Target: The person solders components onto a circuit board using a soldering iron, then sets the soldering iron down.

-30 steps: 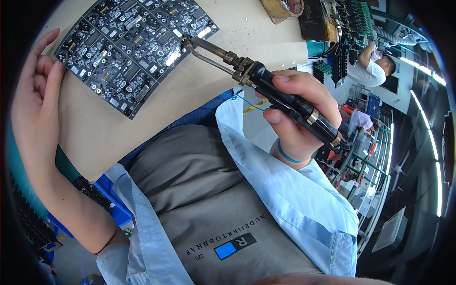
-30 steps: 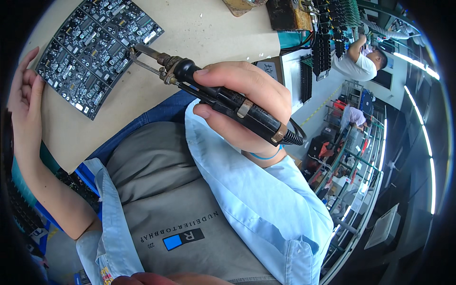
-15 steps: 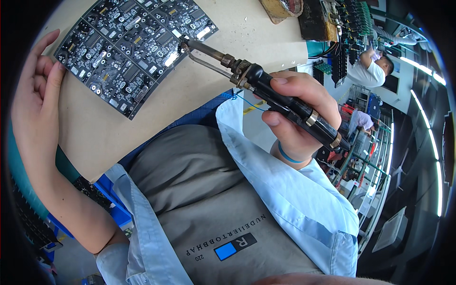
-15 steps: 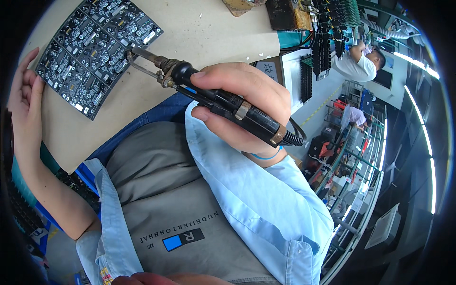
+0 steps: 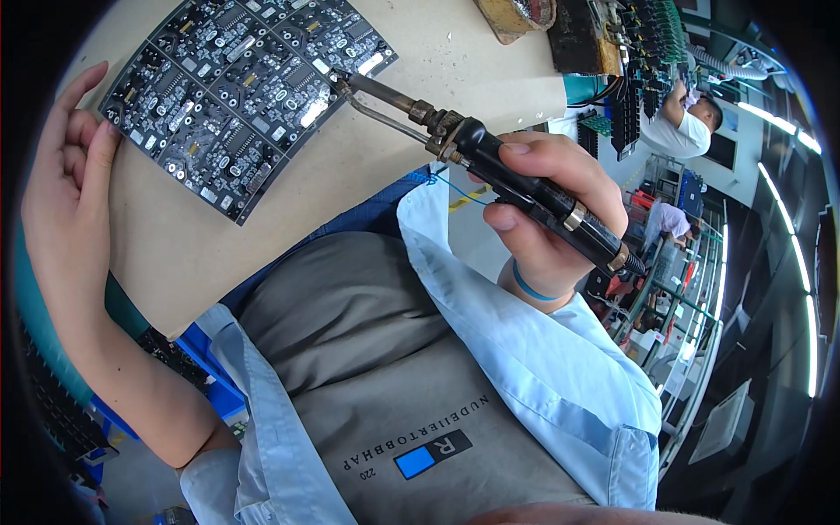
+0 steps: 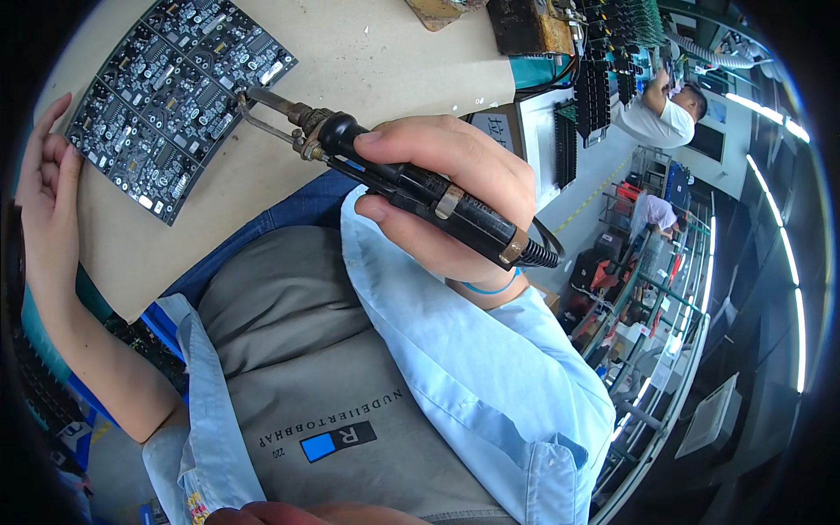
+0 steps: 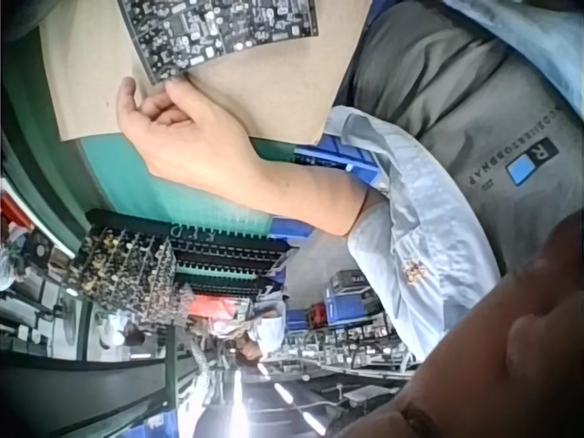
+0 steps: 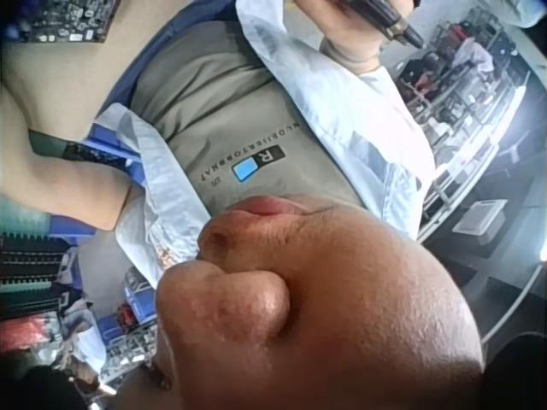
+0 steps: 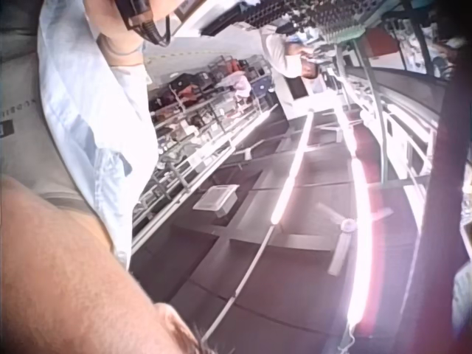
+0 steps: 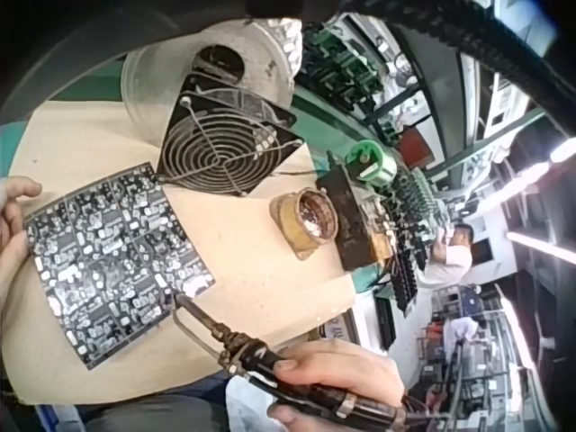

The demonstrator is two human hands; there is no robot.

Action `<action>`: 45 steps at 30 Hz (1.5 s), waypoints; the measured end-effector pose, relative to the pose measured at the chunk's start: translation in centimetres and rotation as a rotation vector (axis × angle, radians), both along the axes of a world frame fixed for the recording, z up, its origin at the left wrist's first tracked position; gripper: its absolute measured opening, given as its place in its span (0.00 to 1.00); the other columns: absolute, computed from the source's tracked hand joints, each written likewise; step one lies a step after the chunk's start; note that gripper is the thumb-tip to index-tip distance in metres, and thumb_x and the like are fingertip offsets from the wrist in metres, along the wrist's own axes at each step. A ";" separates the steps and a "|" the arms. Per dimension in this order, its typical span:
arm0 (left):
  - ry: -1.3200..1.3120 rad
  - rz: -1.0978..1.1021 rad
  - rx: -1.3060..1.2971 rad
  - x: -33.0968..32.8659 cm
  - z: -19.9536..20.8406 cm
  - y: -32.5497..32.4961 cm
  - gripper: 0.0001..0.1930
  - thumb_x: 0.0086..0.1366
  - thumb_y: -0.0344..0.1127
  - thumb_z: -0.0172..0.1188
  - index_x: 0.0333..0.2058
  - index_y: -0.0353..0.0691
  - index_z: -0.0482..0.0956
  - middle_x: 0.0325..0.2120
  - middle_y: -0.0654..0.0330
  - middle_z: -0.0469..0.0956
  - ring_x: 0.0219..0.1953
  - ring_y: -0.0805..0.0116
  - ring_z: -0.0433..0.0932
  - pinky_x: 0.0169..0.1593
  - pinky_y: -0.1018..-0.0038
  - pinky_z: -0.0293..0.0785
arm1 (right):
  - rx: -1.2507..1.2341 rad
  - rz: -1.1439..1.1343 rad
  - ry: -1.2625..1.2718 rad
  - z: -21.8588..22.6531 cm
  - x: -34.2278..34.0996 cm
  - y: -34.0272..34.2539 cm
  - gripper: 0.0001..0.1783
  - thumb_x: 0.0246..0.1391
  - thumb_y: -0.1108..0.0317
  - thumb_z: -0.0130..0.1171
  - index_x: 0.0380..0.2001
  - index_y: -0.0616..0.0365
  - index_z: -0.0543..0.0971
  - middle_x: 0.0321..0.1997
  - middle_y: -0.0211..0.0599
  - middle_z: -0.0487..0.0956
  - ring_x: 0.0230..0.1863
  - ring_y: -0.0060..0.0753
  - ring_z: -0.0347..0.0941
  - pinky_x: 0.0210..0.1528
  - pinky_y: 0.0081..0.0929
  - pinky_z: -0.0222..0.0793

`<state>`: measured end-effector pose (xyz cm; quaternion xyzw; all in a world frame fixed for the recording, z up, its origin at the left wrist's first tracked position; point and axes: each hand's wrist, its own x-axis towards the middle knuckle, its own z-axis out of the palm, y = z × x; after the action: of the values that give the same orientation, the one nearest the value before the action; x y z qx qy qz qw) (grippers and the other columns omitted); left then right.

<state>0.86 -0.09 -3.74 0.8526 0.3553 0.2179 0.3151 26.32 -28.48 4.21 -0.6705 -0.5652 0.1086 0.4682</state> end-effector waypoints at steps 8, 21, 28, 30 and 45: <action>0.005 0.009 -0.020 0.0 0.3 -0.2 0.23 0.70 0.28 0.60 0.63 0.42 0.75 0.30 0.70 0.68 0.28 0.84 0.62 0.35 0.87 0.63 | 0.000 -0.044 0.009 0.1 0.0 -0.1 0.23 0.38 0.76 0.77 0.41 0.66 0.83 0.40 0.46 0.86 0.38 0.39 0.84 0.42 0.28 0.79; 0.085 0.102 0.015 1.3 1.8 -1.4 0.23 0.69 0.23 0.57 0.62 0.41 0.76 0.28 0.68 0.69 0.27 0.83 0.64 0.34 0.85 0.66 | 0.089 -0.044 0.076 -0.6 1.4 -1.0 0.23 0.40 0.77 0.76 0.43 0.69 0.82 0.40 0.49 0.85 0.37 0.38 0.84 0.41 0.27 0.79; 0.073 0.100 0.030 0.9 2.7 -2.0 0.22 0.68 0.23 0.58 0.61 0.41 0.77 0.27 0.70 0.68 0.26 0.84 0.61 0.33 0.85 0.63 | 0.228 -0.177 0.147 -1.1 3.0 -1.7 0.22 0.53 0.77 0.71 0.50 0.73 0.77 0.43 0.51 0.83 0.38 0.33 0.84 0.43 0.26 0.81; 0.069 0.099 0.012 0.6 3.0 -2.2 0.22 0.68 0.22 0.58 0.60 0.40 0.78 0.27 0.71 0.68 0.26 0.84 0.61 0.32 0.86 0.62 | 0.295 -0.233 0.181 -1.5 3.8 -1.6 0.22 0.57 0.77 0.68 0.52 0.72 0.75 0.42 0.52 0.84 0.39 0.35 0.84 0.44 0.28 0.82; 0.015 0.100 -0.059 -1.3 4.5 -2.6 0.20 0.67 0.18 0.57 0.58 0.33 0.78 0.26 0.72 0.68 0.25 0.87 0.60 0.29 0.88 0.57 | 0.428 -0.487 0.155 -6.1 5.4 -0.4 0.21 0.67 0.69 0.55 0.59 0.68 0.69 0.45 0.56 0.83 0.38 0.41 0.82 0.39 0.30 0.77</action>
<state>-0.41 -2.69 0.74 0.8257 0.4060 0.2166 0.3263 31.67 -28.85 -1.87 -0.6622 -0.3609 -0.0771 0.6522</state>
